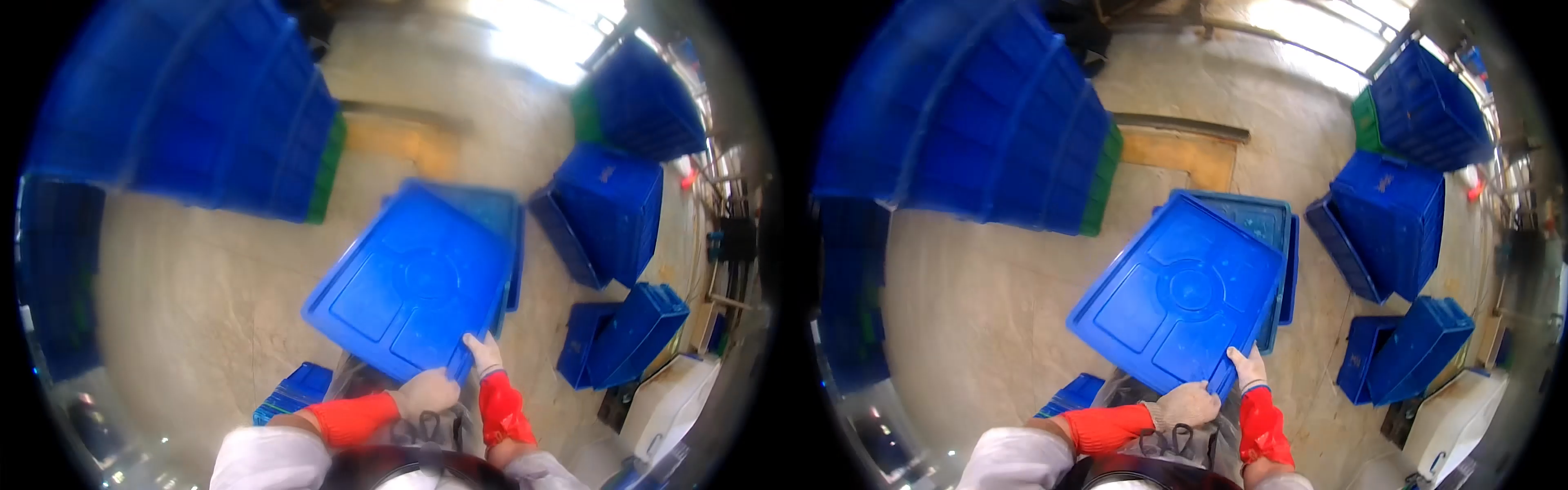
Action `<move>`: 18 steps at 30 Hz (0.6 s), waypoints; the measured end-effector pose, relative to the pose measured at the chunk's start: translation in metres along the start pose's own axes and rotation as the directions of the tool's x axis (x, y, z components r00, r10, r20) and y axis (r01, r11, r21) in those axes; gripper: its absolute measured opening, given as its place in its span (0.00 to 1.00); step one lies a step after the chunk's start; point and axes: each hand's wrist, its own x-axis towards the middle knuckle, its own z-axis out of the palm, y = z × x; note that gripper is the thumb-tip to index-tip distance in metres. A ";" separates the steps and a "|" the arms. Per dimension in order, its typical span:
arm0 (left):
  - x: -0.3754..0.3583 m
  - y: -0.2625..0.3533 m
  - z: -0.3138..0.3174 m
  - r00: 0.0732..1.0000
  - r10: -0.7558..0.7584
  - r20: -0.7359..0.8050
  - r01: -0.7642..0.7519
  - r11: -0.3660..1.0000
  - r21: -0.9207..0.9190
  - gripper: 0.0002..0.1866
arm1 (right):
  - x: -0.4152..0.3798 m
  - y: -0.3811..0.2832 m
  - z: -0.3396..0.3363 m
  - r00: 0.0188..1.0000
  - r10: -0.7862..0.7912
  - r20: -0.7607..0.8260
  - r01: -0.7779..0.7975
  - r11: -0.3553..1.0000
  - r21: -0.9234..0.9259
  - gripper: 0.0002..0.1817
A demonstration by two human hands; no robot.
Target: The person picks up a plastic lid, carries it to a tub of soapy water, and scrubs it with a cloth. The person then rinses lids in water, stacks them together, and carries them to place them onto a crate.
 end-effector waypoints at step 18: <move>0.034 -0.235 0.111 0.043 -0.976 -0.213 0.488 0.207 -0.848 0.37 | 0.173 -0.016 -0.091 0.790 -0.606 0.094 0.282 0.223 -0.933 0.37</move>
